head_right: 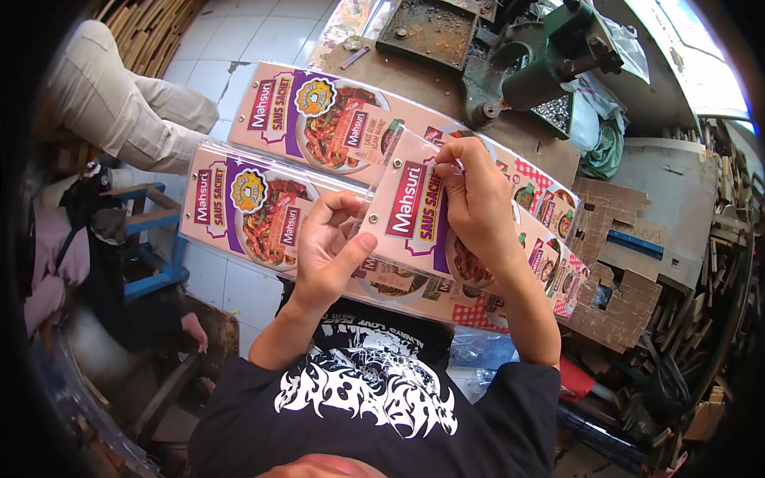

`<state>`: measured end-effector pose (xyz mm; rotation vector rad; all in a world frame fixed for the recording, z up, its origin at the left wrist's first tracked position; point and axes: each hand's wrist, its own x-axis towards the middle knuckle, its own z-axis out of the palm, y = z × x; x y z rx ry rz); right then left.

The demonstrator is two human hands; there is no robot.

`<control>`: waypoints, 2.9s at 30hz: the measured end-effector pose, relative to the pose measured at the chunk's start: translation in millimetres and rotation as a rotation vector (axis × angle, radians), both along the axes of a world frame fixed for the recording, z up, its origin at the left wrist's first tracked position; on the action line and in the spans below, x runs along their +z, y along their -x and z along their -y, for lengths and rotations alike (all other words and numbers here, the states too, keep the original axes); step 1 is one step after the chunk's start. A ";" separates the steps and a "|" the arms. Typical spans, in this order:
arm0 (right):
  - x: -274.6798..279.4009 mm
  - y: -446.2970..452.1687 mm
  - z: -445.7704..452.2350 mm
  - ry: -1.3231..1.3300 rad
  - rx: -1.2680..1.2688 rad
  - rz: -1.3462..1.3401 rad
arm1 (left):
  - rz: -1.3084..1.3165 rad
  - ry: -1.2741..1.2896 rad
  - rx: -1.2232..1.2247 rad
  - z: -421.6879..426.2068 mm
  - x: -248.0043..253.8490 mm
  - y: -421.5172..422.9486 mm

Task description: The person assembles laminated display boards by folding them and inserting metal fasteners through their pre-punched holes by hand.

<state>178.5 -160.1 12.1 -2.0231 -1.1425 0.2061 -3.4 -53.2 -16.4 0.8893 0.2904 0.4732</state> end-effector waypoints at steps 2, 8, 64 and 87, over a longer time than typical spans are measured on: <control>11.7 0.9 -1.6 -0.015 0.007 0.018 | -0.031 -0.012 0.014 -1.9 -3.6 2.1; 58.2 14.5 6.0 -0.156 0.076 0.655 | -0.213 -0.335 0.178 4.2 -12.9 3.2; 36.6 51.6 -12.5 -0.287 0.318 0.407 | -0.131 0.083 -0.130 -18.1 33.6 24.2; 49.1 51.3 -11.0 -0.126 0.235 0.032 | -0.135 0.054 -0.076 -9.7 24.8 25.8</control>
